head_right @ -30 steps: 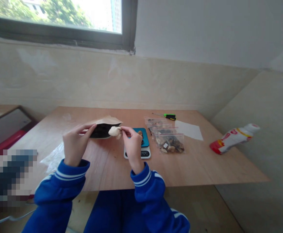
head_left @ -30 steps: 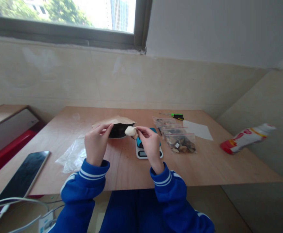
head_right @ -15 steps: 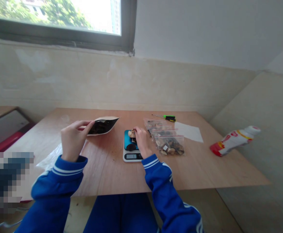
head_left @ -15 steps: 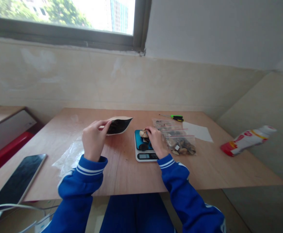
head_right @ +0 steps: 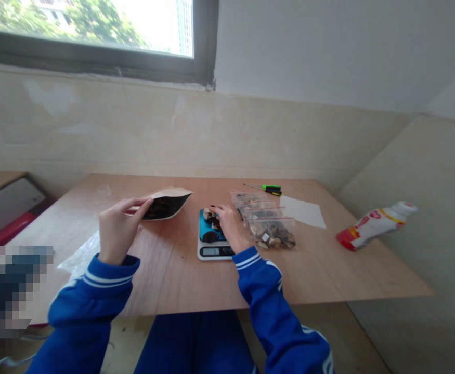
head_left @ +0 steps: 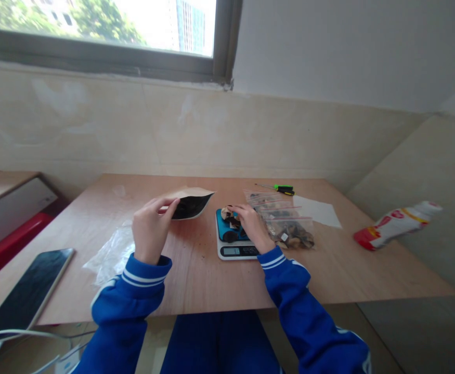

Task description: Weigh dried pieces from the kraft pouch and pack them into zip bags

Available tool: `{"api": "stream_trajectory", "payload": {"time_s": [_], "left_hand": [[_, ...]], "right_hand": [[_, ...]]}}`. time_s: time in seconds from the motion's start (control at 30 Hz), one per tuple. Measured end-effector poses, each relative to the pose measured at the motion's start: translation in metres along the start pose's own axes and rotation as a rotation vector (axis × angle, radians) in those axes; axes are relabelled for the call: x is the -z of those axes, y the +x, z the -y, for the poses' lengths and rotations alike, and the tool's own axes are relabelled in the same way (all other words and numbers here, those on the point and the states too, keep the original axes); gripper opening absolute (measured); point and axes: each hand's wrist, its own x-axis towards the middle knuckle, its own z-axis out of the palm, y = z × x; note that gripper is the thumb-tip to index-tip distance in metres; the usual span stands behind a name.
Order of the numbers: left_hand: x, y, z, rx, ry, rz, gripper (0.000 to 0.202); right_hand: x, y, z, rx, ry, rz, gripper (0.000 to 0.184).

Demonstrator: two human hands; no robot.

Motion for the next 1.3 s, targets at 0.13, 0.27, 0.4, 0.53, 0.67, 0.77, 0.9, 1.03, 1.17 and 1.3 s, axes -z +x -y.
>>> {"api": "stream_trajectory", "payload": {"time_s": [0.13,0.27,0.4,0.53,0.67,0.77,0.9,1.03,1.17,1.3], "left_hand": [[0.000,-0.002,0.002,-0.007,-0.001,-0.002,0.028],[0.000,-0.002,0.003,-0.006,0.008,-0.003,0.028],[0.000,-0.004,0.003,-0.015,0.010,0.002,0.028],[0.001,-0.005,0.003,0.000,0.006,0.010,0.025],[0.001,-0.006,0.003,0.019,-0.005,0.018,0.025],[0.002,-0.005,0.003,0.029,-0.002,0.026,0.026],[0.002,-0.005,0.004,0.015,-0.004,0.026,0.028],[0.003,-0.006,0.004,0.004,-0.014,0.019,0.027],[0.004,-0.006,0.009,0.010,0.003,0.011,0.026],[0.002,-0.006,0.019,0.044,0.038,0.026,0.027]], "right_hand": [[0.008,0.003,-0.002,0.022,0.022,-0.003,0.037],[0.014,0.006,-0.013,-0.050,0.075,-0.083,0.027],[0.016,0.001,-0.030,-0.231,0.160,-0.153,0.020],[0.015,-0.009,-0.038,-0.293,0.200,-0.153,0.019],[0.013,-0.015,-0.041,-0.323,0.254,-0.154,0.018],[0.010,-0.017,-0.045,-0.349,0.300,-0.159,0.017],[0.004,-0.017,-0.050,-0.375,0.359,-0.176,0.019],[0.003,-0.016,-0.052,-0.368,0.417,-0.175,0.021],[0.007,-0.013,-0.055,-0.365,0.438,-0.184,0.020],[0.009,-0.011,-0.055,-0.360,0.455,-0.173,0.019]]}}
